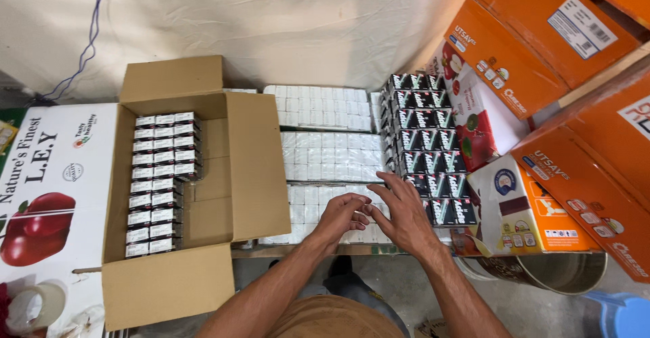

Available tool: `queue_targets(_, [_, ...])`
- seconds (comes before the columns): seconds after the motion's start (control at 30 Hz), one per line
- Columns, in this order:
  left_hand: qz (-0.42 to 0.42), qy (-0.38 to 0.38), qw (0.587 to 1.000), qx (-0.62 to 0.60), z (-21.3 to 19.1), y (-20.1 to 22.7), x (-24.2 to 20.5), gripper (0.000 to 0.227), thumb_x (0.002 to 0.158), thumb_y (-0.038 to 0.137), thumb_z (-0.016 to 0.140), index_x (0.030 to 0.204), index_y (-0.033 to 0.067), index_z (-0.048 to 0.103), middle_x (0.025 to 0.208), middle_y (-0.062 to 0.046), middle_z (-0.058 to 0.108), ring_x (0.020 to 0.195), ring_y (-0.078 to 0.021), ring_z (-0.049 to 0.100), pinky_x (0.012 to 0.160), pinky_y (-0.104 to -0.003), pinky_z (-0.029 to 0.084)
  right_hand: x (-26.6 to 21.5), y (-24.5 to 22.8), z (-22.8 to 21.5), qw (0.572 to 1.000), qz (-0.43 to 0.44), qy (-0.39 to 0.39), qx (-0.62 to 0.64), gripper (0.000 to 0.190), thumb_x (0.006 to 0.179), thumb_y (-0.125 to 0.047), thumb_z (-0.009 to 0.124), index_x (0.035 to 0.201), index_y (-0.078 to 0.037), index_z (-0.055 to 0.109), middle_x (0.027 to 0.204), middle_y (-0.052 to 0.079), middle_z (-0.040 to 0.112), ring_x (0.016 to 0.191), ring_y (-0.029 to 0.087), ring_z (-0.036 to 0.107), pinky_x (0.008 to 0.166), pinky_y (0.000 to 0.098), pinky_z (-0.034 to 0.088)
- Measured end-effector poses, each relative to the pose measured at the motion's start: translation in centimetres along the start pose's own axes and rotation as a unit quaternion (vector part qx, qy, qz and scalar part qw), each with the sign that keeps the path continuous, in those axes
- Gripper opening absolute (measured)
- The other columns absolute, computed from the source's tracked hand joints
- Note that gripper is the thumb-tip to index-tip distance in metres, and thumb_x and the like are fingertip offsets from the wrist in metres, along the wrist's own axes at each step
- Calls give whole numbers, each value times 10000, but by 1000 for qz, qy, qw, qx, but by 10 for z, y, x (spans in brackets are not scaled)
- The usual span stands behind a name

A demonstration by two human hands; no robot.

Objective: The person repeatedly picks small black and white boxes from a larger cardboard box and stacks them in neat rows on a nearby surface. The hands handle the boxes one at a time, placing them carefully to form a growing pile.

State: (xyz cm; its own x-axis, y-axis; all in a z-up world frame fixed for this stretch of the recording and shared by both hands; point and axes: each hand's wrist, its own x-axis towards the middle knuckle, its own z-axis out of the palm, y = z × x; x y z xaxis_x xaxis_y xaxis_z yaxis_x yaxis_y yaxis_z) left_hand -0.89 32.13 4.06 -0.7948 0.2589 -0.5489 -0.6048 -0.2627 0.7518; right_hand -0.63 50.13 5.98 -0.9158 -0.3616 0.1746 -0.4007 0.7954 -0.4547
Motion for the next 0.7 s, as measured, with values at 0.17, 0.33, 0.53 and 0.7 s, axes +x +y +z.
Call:
queue_targets(0.17, [44,42,998,-27,-51,17,-10,267,960,202,622,1128,21,726,847,-106,714,667,-145,715,622,-258,628,35,-48,25,997,-50,36,56,274,939,-242,678,1212,-229,700,1332,46,628,1307,324,582,1069,515,448])
queue_targets(0.33, [81,80,992,-45,-99,46,-36,252,950,196,613,1098,29,729,831,-91,707,672,-139,712,623,-255,619,70,-102,39,994,-49,11,100,225,947,-223,677,1167,-208,719,1266,49,669,1255,303,630,1051,479,494])
queue_targets(0.53, [114,138,979,-97,-159,60,-52,214,983,226,584,1031,60,709,825,-61,711,672,-138,709,626,-243,593,113,-165,63,988,-56,-33,144,205,979,-274,648,1169,-226,708,1231,24,677,1193,279,667,1012,452,523])
queue_targets(0.7, [121,221,954,-162,-206,67,-61,185,979,196,606,1025,49,707,841,-94,694,721,-197,679,655,-298,575,149,-201,105,978,-109,-78,161,238,962,-171,629,1189,-125,682,1227,124,663,1163,372,658,984,474,543])
